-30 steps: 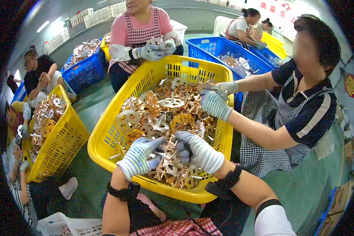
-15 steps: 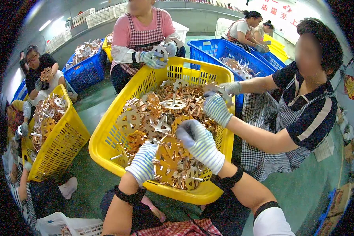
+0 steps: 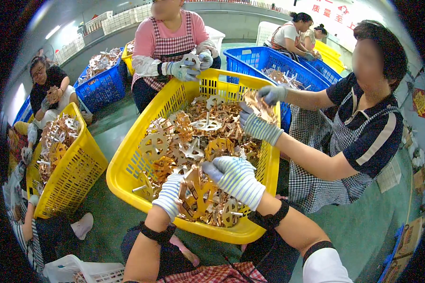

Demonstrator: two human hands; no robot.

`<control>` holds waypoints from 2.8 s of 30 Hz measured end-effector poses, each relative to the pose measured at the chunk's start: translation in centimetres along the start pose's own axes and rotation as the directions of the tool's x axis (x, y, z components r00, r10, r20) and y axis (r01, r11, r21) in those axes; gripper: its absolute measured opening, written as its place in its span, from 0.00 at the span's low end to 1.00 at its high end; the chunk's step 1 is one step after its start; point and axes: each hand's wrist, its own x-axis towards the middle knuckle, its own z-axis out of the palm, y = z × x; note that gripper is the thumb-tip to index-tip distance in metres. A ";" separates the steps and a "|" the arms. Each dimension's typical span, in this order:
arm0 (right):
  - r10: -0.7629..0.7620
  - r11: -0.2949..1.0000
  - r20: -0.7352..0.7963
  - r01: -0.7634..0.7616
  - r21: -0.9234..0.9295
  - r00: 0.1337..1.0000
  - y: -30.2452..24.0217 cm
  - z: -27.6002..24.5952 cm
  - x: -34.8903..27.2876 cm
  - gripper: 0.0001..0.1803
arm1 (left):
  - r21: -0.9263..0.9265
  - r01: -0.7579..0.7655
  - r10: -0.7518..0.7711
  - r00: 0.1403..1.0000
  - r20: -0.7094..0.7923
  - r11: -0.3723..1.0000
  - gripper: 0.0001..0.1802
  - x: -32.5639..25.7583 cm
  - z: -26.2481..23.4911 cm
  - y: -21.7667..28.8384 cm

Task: Sorting and inspecting gold-colored plastic components on a factory floor.

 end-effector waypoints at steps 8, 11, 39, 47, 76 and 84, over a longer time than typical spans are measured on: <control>0.435 0.527 0.405 -0.592 0.610 0.804 -1.4 0.4 -0.9 0.23 | 0.042 -0.021 0.037 0.908 -0.417 0.999 0.39 -0.9 -1.5 2.5; 0.399 0.619 0.371 -0.545 0.565 0.838 -1.7 -0.2 -0.9 0.21 | -0.143 0.032 -0.063 0.973 -0.222 0.989 0.41 -0.7 -0.4 1.9; -0.480 0.870 -0.061 0.467 -0.156 0.875 -0.9 1.9 -0.3 0.07 | 0.040 0.127 -0.132 0.977 0.168 0.991 0.25 -0.8 -5.1 2.1; 0.237 0.591 0.504 -0.535 0.604 0.831 -4.6 -1.7 -1.5 0.11 | -0.012 0.277 -0.272 0.949 0.162 0.961 0.10 -1.6 -3.4 -1.3; -0.020 0.647 0.620 -0.463 0.606 0.784 -3.7 -2.9 -1.7 0.16 | 0.088 0.445 -0.453 0.880 0.140 0.891 0.13 -4.1 -2.2 -6.7; -0.111 0.983 0.605 0.178 -0.051 0.789 2.6 -1.3 -0.1 0.30 | -0.981 -0.043 -0.653 0.740 -0.160 0.191 0.12 -12.1 -8.6 -6.3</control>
